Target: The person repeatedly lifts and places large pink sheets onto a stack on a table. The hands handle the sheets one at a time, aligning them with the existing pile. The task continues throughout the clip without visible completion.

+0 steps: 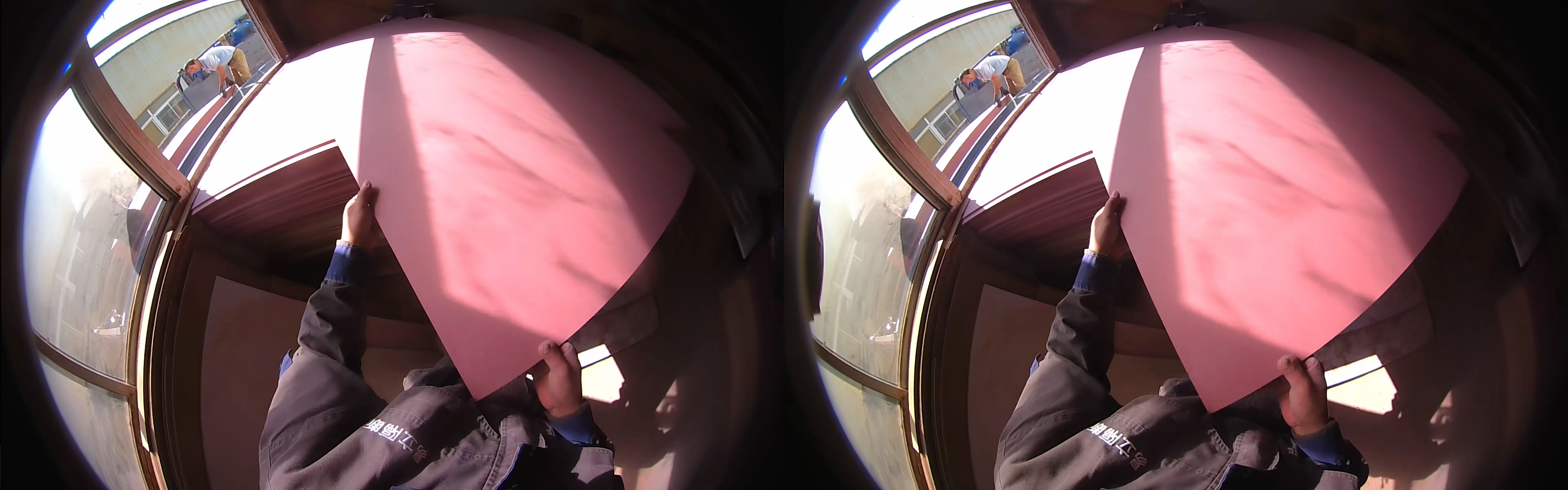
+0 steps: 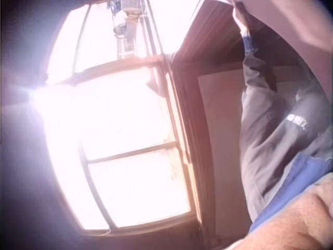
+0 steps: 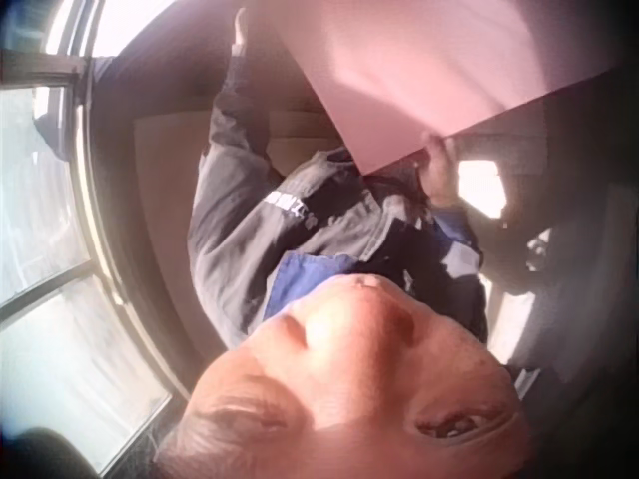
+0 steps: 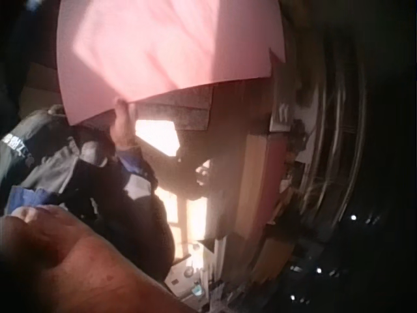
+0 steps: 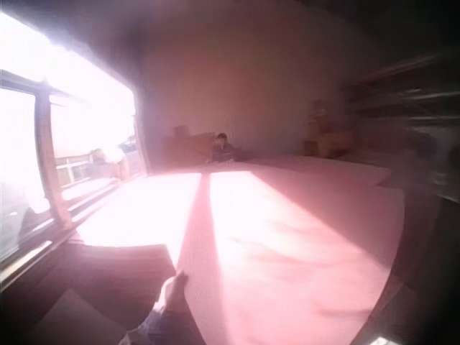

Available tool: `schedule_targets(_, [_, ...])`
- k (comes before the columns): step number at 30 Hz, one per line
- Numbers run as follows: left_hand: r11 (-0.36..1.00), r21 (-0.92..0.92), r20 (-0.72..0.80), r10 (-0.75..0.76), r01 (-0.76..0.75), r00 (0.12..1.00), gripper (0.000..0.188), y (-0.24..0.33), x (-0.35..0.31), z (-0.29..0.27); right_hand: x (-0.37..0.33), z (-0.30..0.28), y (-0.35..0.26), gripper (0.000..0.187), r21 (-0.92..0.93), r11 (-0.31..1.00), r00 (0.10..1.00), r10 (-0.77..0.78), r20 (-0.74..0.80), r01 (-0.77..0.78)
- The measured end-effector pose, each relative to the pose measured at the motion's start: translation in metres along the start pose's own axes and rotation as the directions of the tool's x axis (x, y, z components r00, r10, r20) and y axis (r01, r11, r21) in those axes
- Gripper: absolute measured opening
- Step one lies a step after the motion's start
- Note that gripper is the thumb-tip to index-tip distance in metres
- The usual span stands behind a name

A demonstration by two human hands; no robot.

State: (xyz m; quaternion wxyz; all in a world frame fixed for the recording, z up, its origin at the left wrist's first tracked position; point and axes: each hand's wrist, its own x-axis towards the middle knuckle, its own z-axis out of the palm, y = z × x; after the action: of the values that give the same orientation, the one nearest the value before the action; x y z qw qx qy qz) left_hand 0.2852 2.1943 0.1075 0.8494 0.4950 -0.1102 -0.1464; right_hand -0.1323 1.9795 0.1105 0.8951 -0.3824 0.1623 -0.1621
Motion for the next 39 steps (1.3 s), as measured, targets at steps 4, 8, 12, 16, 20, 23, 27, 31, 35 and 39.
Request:
schedule_targets(4, [0.951,-0.304,0.031,0.069,-0.057,0.997,0.057,0.021,-0.043,-0.046,0.092,0.077,0.049,0.026,-0.166,0.928,0.865,0.372,0.338,-0.334])
schedule_targets(8, [0.989,-0.143,0.021,0.047,-0.043,0.999,0.056,-0.008,-0.134,-0.044,0.205,0.149,0.105,0.029,-0.220,0.888,0.710,0.455,0.538,-0.403])
schedule_targets(12, [0.973,-0.164,-0.064,0.155,-0.164,0.986,0.073,-0.006,-0.077,-0.041,0.269,0.225,0.144,0.029,-0.440,0.885,0.607,0.268,0.748,0.150])
schedule_targets(16, [0.987,-0.004,-0.405,0.148,-0.164,0.902,0.047,0.028,0.054,-0.055,0.337,0.227,0.131,0.029,-0.505,0.862,0.684,0.388,0.618,-0.033])
schedule_targets(20, [0.999,-0.013,-0.275,0.041,-0.047,0.961,0.040,0.031,0.118,-0.046,0.405,0.182,0.078,0.026,-0.554,0.832,0.873,0.243,0.423,0.036])
schedule_targets(23, [0.993,0.072,-0.190,-0.076,0.091,0.979,0.026,0.030,0.140,-0.030,0.446,0.146,0.029,0.024,-0.529,0.830,0.957,-0.018,0.290,0.176])
schedule_targets(27, [0.999,0.011,-0.337,-0.037,0.043,0.941,0.016,0.036,0.162,-0.022,0.493,0.071,-0.057,0.028,-0.527,0.814,0.968,-0.234,0.089,0.245])
schedule_targets(31, [0.998,0.009,-0.565,0.056,-0.061,0.823,0.023,0.047,0.158,-0.084,0.560,-0.040,-0.165,0.025,-0.686,0.676,0.913,-0.407,-0.041,0.270])
schedule_targets(35, [0.963,0.262,-0.685,0.139,0.064,0.715,0.028,0.108,0.138,-0.211,0.674,-0.136,-0.310,0.046,-0.890,0.400,0.839,-0.542,-0.038,0.218])
schedule_targets(39, [0.892,0.448,-0.887,0.434,0.063,0.157,0.035,0.206,0.113,-0.279,0.801,-0.201,-0.428,0.052,-0.964,0.226,0.841,-0.486,-0.237,-0.141])
